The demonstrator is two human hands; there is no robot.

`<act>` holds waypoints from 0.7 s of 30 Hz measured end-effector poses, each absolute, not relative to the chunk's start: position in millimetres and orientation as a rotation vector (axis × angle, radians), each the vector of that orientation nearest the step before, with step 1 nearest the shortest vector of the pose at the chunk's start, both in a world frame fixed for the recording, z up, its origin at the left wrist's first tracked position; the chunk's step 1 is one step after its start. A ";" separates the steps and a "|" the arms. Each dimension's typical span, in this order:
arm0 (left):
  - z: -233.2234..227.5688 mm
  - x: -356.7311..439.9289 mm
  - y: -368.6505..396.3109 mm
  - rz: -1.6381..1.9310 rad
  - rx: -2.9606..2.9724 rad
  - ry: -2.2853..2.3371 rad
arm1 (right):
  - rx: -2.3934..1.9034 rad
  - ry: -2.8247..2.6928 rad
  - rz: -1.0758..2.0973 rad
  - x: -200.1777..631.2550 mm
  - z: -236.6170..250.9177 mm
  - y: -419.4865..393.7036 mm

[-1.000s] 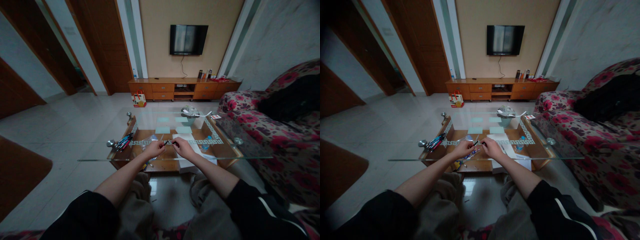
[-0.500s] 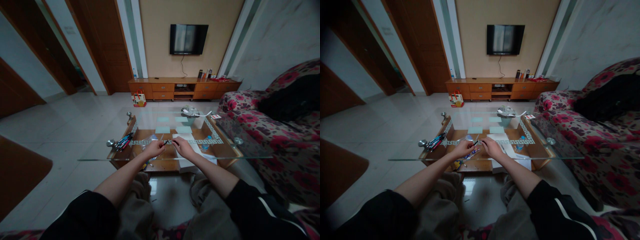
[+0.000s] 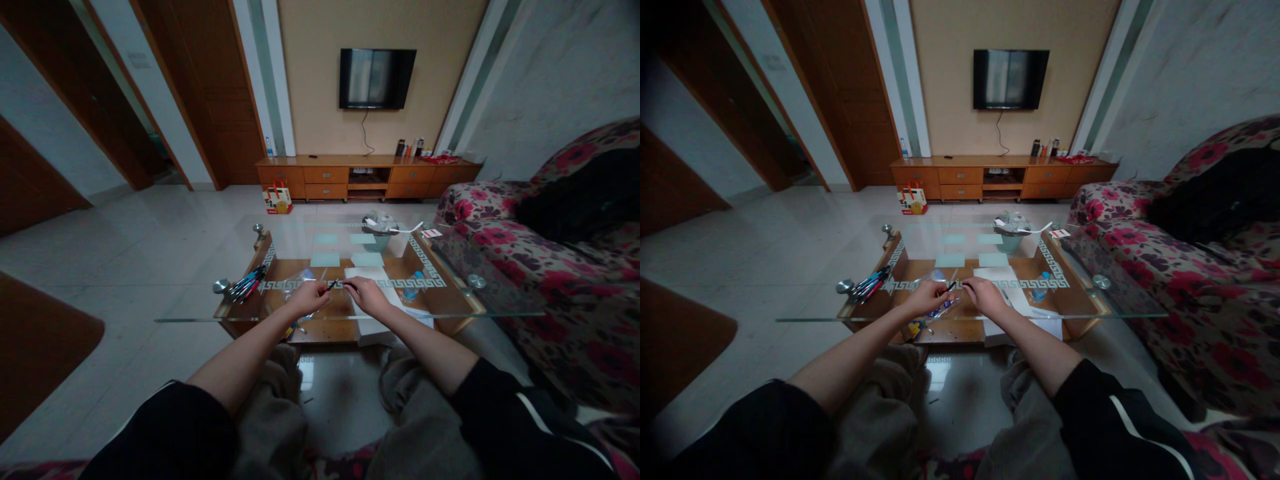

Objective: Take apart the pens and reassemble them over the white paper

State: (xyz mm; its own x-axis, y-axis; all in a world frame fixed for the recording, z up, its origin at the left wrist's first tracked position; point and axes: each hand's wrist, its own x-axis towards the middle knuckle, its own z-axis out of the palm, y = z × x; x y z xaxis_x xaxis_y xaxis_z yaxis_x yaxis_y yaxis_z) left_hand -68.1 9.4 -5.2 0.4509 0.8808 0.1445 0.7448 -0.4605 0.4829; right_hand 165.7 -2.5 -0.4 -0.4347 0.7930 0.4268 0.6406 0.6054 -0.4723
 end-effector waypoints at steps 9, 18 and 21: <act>-3.8 -67.8 7.9 0.557 2.362 1.377 | -1.270 -2.282 0.196 162.4 3.0 -5.9; -5.6 -68.3 8.8 0.567 2.363 1.357 | -1.411 -2.260 0.081 161.5 3.1 -7.1; -5.7 -68.6 8.7 0.552 2.347 1.369 | -1.399 -2.276 0.070 162.1 3.3 -7.1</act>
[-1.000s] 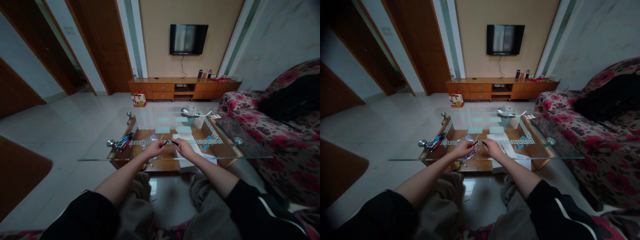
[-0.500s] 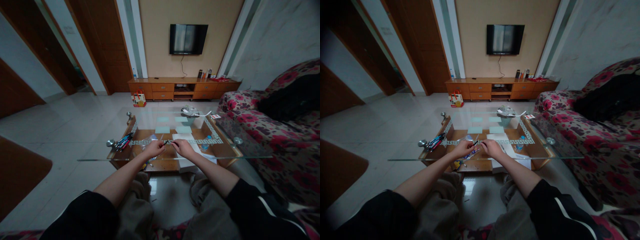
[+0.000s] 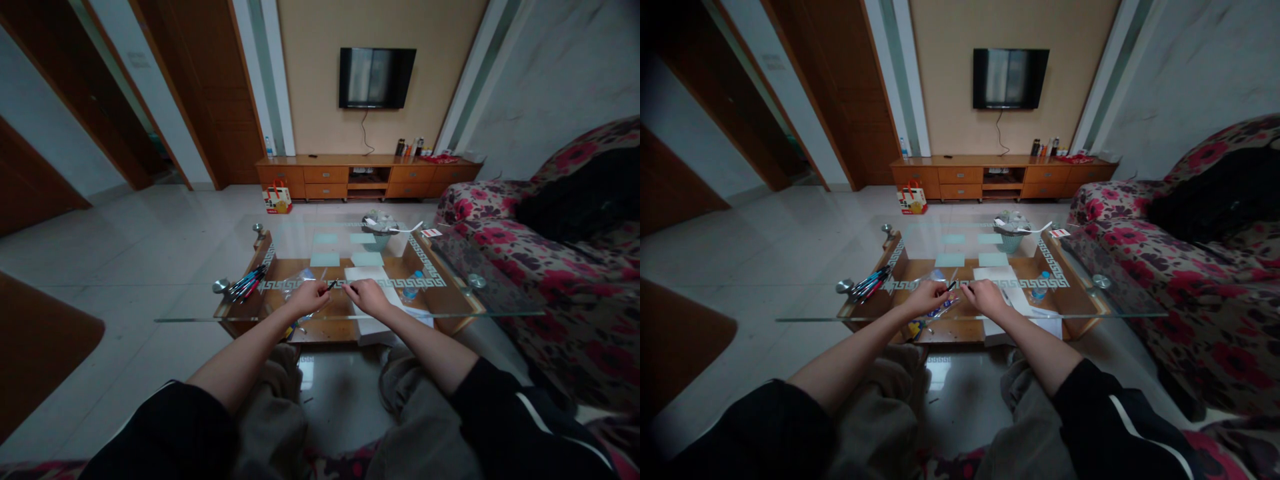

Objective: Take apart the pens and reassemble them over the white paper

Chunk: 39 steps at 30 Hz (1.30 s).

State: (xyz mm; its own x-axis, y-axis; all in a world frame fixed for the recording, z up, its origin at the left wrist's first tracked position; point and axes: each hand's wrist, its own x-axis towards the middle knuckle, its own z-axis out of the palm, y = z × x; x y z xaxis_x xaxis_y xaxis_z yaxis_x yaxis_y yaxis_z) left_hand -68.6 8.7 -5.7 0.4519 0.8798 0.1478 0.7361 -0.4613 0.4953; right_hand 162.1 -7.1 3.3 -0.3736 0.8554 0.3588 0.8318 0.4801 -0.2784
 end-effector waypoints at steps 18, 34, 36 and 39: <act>-7.0 -68.2 9.2 0.557 2.363 1.376 | -1.276 -2.372 0.199 162.6 9.7 -7.6; -9.2 -67.9 10.0 0.572 2.369 1.360 | -1.450 -2.361 0.074 159.9 14.7 -13.6; -9.1 -67.8 10.1 0.566 2.368 1.366 | -1.472 -2.360 0.057 159.7 14.6 -13.8; -8.7 -67.2 10.6 0.545 2.365 1.373 | -1.513 -2.363 0.033 159.2 14.5 -13.9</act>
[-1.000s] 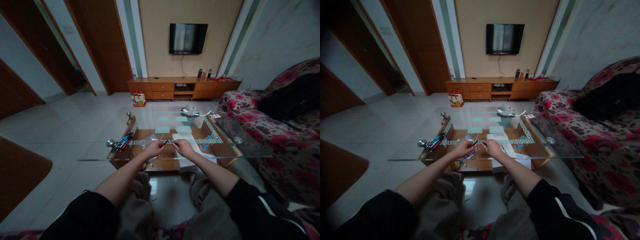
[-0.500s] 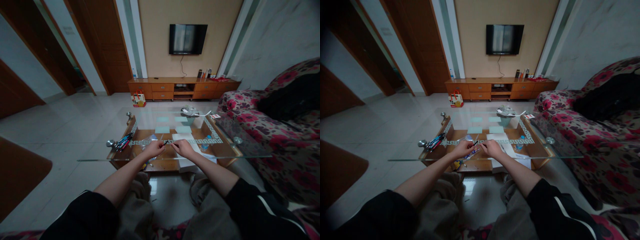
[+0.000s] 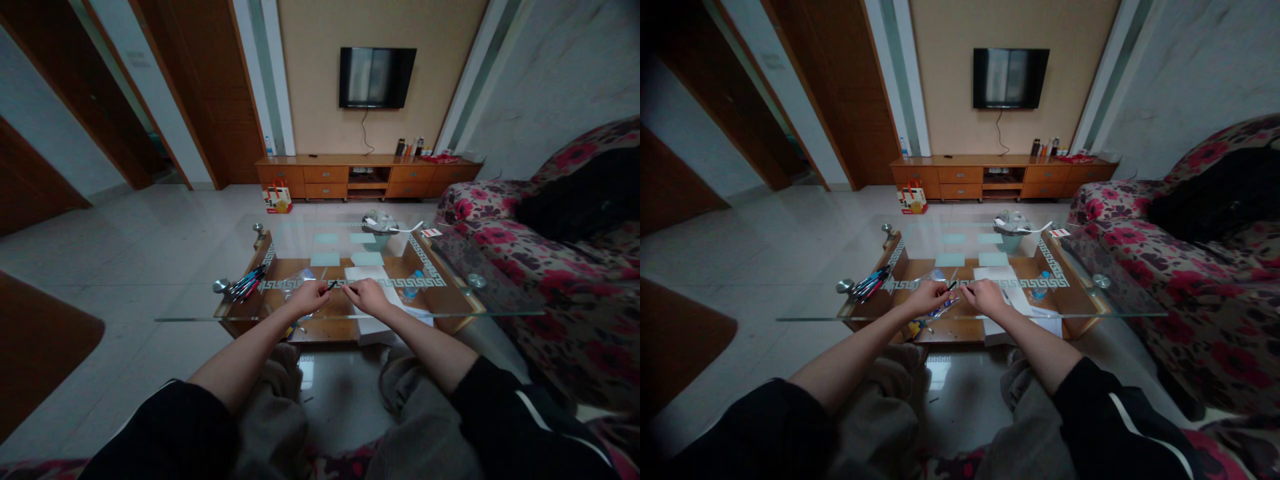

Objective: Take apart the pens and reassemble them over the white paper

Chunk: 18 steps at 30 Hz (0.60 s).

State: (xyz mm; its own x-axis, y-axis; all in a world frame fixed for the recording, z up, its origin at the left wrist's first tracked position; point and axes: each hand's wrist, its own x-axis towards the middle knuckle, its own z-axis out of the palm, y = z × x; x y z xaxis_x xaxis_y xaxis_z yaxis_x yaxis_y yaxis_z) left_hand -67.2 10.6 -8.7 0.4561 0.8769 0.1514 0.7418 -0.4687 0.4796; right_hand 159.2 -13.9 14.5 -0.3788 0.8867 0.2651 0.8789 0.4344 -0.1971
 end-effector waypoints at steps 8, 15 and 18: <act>-6.3 -66.6 9.0 0.540 2.358 1.364 | -1.590 -2.346 0.008 158.0 16.1 -15.2; -5.6 -66.5 8.9 0.557 2.368 1.356 | -1.582 -2.344 -0.012 158.3 17.0 -15.9; -5.6 -66.3 8.7 0.558 2.368 1.358 | -1.580 -2.325 -0.024 158.4 16.4 -15.8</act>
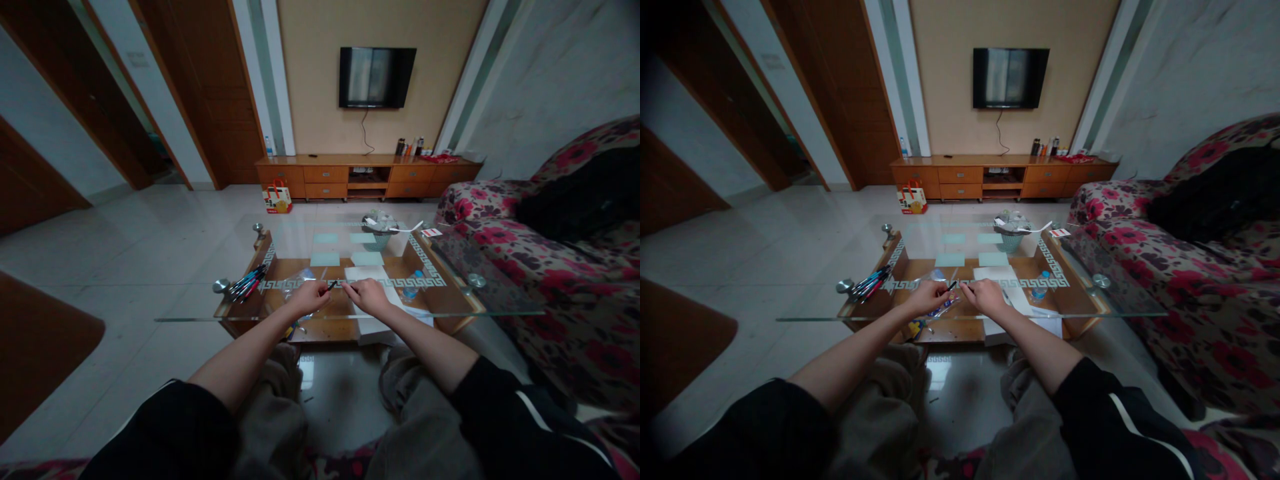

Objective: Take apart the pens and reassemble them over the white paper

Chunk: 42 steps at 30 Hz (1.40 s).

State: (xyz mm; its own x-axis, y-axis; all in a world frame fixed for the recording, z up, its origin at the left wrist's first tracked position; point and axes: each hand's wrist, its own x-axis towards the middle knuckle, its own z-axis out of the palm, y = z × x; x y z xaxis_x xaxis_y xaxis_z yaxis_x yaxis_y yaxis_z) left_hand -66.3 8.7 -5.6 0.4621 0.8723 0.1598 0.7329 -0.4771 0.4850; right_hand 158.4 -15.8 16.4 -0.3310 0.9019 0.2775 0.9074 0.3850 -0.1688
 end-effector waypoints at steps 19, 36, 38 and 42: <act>-6.8 -66.5 9.1 0.541 2.363 1.386 | -1.569 -2.294 -0.065 160.6 9.6 -12.7; -3.9 -66.3 8.1 0.539 2.347 1.385 | -1.432 -2.319 0.106 162.2 12.1 -11.7; -3.5 -66.2 8.1 0.545 2.350 1.383 | -1.407 -2.316 0.118 162.4 11.2 -11.1; -1.8 -65.6 7.8 0.536 2.350 1.369 | -1.366 -2.320 0.138 162.6 11.4 -11.0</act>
State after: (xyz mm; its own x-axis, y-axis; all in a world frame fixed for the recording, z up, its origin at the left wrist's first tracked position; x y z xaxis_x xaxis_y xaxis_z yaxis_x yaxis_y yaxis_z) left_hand -65.6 7.8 -1.8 0.4561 0.8791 0.1387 0.7393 -0.4610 0.4908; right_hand 162.6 -11.0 11.4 -0.4141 0.8516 0.3216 0.8074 0.5067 -0.3023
